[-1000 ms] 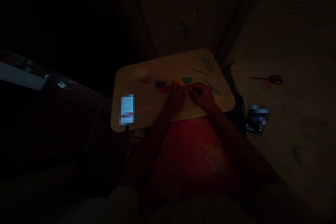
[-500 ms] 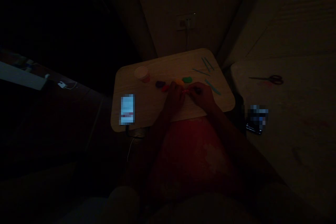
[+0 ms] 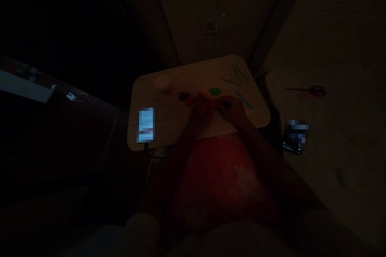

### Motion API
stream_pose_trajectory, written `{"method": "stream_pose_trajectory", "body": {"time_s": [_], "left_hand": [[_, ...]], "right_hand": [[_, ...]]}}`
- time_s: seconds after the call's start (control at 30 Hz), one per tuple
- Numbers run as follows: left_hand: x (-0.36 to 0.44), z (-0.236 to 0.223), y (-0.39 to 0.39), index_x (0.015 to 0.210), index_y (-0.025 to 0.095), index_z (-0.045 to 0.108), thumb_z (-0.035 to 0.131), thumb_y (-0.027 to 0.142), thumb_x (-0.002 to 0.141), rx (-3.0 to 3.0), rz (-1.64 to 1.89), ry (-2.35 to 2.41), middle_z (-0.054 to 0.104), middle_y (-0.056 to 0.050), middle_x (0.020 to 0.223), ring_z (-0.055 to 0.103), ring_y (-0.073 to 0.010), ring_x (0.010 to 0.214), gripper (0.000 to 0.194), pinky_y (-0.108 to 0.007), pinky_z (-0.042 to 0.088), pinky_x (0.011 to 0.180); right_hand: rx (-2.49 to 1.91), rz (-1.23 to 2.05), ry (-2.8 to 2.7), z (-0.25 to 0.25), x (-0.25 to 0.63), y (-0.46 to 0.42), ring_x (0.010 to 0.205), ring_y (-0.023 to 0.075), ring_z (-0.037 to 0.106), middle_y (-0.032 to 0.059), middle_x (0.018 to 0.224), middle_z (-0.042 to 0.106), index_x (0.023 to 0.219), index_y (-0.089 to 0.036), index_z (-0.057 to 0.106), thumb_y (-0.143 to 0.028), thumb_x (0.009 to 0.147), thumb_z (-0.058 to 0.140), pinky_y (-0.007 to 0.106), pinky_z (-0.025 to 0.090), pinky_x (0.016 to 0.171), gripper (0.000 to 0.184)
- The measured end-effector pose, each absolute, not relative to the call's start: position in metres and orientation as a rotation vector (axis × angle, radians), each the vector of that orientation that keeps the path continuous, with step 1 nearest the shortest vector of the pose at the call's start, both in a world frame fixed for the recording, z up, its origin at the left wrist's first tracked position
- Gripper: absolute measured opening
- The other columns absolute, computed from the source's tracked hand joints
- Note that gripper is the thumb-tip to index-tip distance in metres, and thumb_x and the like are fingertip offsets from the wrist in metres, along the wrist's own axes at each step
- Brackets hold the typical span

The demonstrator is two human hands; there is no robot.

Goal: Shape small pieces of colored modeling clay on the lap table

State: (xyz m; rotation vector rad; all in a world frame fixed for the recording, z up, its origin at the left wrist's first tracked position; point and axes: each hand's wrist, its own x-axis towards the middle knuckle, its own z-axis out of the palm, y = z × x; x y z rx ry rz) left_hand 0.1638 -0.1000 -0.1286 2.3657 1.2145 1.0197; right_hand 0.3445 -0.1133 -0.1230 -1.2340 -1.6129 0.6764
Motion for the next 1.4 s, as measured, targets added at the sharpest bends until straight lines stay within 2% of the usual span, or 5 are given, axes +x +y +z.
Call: {"method": "stream_pose_trajectory", "body": {"time_s": [0.27,0.73,1.0,1.17,1.4], "left_hand": [[0.164,-0.124,-0.101,0.101,0.017,0.063,0.049,0.04,0.105,2.358,1.037,1.255,0.057,-0.013,0.112,0.059,-0.026,0.105,0.027,-0.043,0.051,0.099],[0.162,-0.127,-0.102,0.111,0.019,0.052,0.054,0.014,0.091,2.349,1.134,1.272,0.053,-0.013,0.113,0.055,-0.0285,0.109,0.02,-0.047,0.05,0.1],[0.164,-0.134,-0.094,0.106,0.023,0.047,0.041,0.027,0.103,2.152,1.3,1.084,0.056,-0.01,0.106,0.057,-0.0232,0.097,0.008,-0.041,0.052,0.088],[0.165,-0.131,-0.098,0.119,0.023,0.052,0.033,0.042,0.109,1.969,1.204,1.14,0.064,-0.006,0.097,0.065,-0.0197,0.088,0.029,-0.036,0.054,0.083],[0.161,-0.13,-0.104,0.126,0.022,0.047,0.047,0.05,0.106,1.978,1.203,1.197,0.069,-0.012,0.114,0.073,-0.0205,0.101,0.035,-0.034,0.059,0.086]], "right_hand": [[-1.273,0.614,-1.668,-0.119,0.343,-0.114,0.069,0.0194,0.064,0.0061,0.082,0.076,0.089,-0.019,0.076,-0.043,0.086,0.075,0.032,0.048,0.065,0.024],[-1.354,0.348,-1.787,-0.126,0.344,-0.112,0.095,0.0299,0.066,0.0097,0.099,0.077,0.098,-0.021,0.076,-0.022,0.079,0.067,0.047,0.051,0.091,0.021],[-1.289,0.361,-1.751,-0.125,0.346,-0.113,0.092,0.0284,0.066,0.0082,0.095,0.077,0.096,-0.022,0.075,-0.026,0.08,0.066,0.046,0.051,0.088,0.018],[-1.187,0.366,-1.697,-0.118,0.345,-0.116,0.091,0.0266,0.065,0.0077,0.094,0.076,0.094,-0.023,0.074,-0.034,0.086,0.067,0.044,0.051,0.087,0.016],[-1.097,0.407,-1.813,-0.103,0.342,-0.127,0.105,0.0288,0.065,0.0103,0.11,0.073,0.12,-0.028,0.074,-0.045,0.099,0.056,0.048,0.052,0.096,0.033]]}}
